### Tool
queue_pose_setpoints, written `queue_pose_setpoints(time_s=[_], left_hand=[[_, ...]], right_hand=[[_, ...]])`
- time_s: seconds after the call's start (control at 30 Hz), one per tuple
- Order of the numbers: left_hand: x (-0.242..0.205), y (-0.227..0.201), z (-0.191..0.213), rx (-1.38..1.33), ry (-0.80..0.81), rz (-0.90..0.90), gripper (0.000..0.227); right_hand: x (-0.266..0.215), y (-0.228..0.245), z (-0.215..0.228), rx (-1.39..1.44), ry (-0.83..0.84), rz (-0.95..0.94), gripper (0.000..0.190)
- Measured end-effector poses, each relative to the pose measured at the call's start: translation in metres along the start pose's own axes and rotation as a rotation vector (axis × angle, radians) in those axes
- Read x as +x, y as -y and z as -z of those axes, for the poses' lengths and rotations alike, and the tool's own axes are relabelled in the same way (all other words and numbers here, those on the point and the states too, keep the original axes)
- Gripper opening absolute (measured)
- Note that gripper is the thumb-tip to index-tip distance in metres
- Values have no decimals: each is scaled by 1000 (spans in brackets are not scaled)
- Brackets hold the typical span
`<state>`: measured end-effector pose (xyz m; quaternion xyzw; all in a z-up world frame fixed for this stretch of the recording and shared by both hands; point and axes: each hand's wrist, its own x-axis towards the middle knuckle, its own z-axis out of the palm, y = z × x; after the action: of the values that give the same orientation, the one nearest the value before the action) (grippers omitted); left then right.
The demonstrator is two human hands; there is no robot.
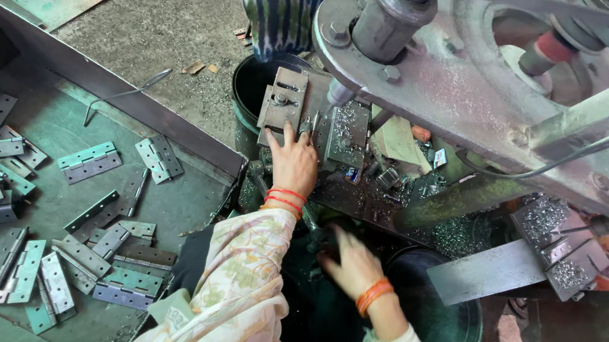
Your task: The person operates a manual punching machine to process metal hinge components. They pick up individual hinges from a bin, place them into the machine's die, and pull a lever to activate the punch. Processed hinges are then placed into a separate bin.
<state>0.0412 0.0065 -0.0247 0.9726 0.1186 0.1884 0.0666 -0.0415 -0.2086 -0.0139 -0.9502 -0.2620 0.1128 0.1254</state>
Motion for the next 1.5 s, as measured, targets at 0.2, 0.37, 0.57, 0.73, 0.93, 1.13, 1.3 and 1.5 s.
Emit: queue_pose_setpoints(time_s=[0.2,0.37,0.57,0.73,0.93,1.13,1.3,1.5], left_hand=[[6,2,-5,-57,24,13,42],[18,0,-11,-34,7,55,34],[27,3,-17,-63,-85,36,39],[17,-1,-11,-7,-100,38,37],[4,-9,-1,28,67,23,34],[5,-6,-12,-11,-91,38,36],[-3,0,-19,-48,-164,39,40],[11,-3,-26,-71,-143,66,34]], right_hand=[[-20,-3,-23,21,166,-159,72],[-11,-32,-52,4,241,-183,77],[-10,-57,-130,-13,302,-236,90],[-15,-61,-116,1,300,-195,89],[-10,-54,-59,-8,195,-96,80],[-8,-69,-138,-45,372,-174,95],[-13,-79,-176,21,369,-168,96],[-16,-75,-100,-13,335,-131,90]])
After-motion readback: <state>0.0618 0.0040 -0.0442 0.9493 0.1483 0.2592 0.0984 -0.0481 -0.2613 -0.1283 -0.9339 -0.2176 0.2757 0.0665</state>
